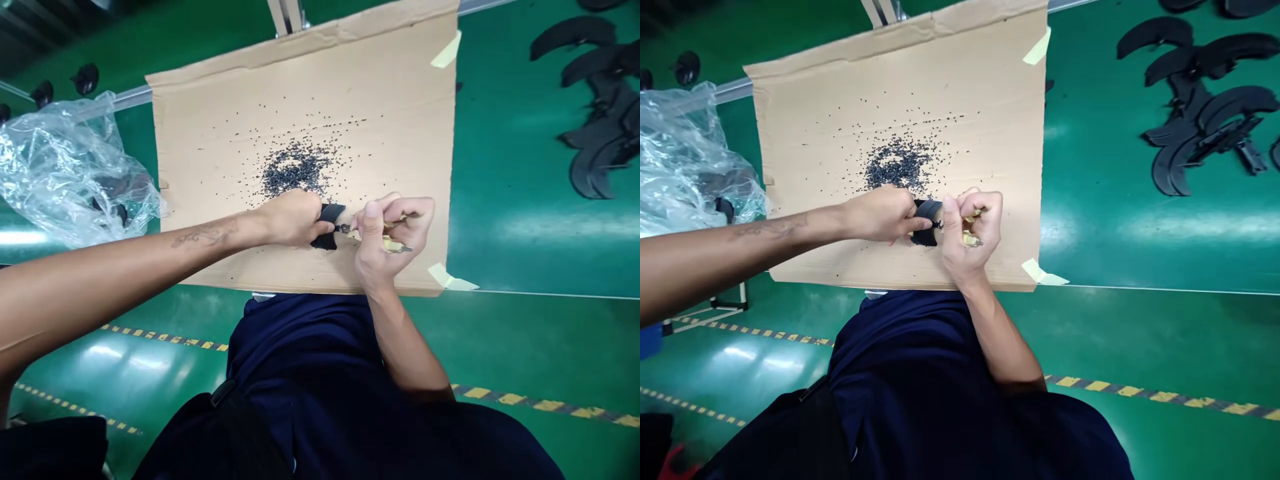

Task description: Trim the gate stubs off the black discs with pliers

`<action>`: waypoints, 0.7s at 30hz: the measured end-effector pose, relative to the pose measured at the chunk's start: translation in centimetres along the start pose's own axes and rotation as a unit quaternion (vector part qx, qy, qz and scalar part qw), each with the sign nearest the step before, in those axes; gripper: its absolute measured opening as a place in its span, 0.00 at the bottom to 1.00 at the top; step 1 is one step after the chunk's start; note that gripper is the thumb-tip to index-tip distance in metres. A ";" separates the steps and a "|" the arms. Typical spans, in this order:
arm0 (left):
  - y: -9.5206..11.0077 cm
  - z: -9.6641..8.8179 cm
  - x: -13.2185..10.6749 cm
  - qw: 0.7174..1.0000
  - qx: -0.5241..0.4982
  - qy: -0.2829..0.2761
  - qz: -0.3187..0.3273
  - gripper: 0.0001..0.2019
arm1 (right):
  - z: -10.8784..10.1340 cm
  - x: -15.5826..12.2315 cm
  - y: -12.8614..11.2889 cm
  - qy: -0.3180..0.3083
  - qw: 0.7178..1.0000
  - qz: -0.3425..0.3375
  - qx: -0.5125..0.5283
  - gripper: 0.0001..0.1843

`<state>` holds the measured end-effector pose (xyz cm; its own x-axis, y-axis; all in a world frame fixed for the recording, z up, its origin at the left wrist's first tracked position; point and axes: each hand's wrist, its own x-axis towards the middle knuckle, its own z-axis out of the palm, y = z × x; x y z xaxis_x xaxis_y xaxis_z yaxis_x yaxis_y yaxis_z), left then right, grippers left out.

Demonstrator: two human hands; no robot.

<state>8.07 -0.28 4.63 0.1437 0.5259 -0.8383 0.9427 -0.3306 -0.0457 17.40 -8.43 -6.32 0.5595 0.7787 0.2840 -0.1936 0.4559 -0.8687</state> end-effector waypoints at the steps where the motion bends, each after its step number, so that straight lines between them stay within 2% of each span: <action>1: 0.0 0.3 0.0 1.000 0.020 0.021 -0.003 0.21 | 0.1 0.1 -0.2 0.002 1.000 0.002 0.010 0.14; 6: 0.3 1.9 -0.2 0.992 0.049 0.119 -0.002 0.21 | 0.5 0.4 -0.8 0.023 0.999 0.001 0.022 0.14; 10: 1.6 2.3 -0.1 0.987 0.009 0.157 0.028 0.16 | 0.5 0.6 -0.9 0.027 1.000 -0.001 -0.008 0.15; 13: 1.7 2.1 0.2 0.986 -0.016 0.155 0.055 0.14 | 0.4 0.4 -0.5 0.025 0.999 0.005 -0.044 0.16; 16: 0.6 2.0 0.3 0.990 -0.046 0.121 0.049 0.19 | 0.4 0.3 -0.1 0.019 0.998 0.015 -0.066 0.16; 18: -0.3 2.0 0.3 0.991 -0.074 0.101 0.048 0.22 | 0.2 1.1 -0.6 0.018 1.000 0.020 -0.016 0.16; 21: -1.2 1.8 0.6 0.988 -0.094 0.105 0.062 0.24 | -1.3 3.4 -2.7 0.019 0.996 0.004 0.085 0.15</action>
<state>6.50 -1.04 3.21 0.3023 0.6478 -0.6993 0.9503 -0.2622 0.1679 20.90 -7.64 -3.52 0.5862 0.7676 0.2591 -0.3299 0.5183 -0.7890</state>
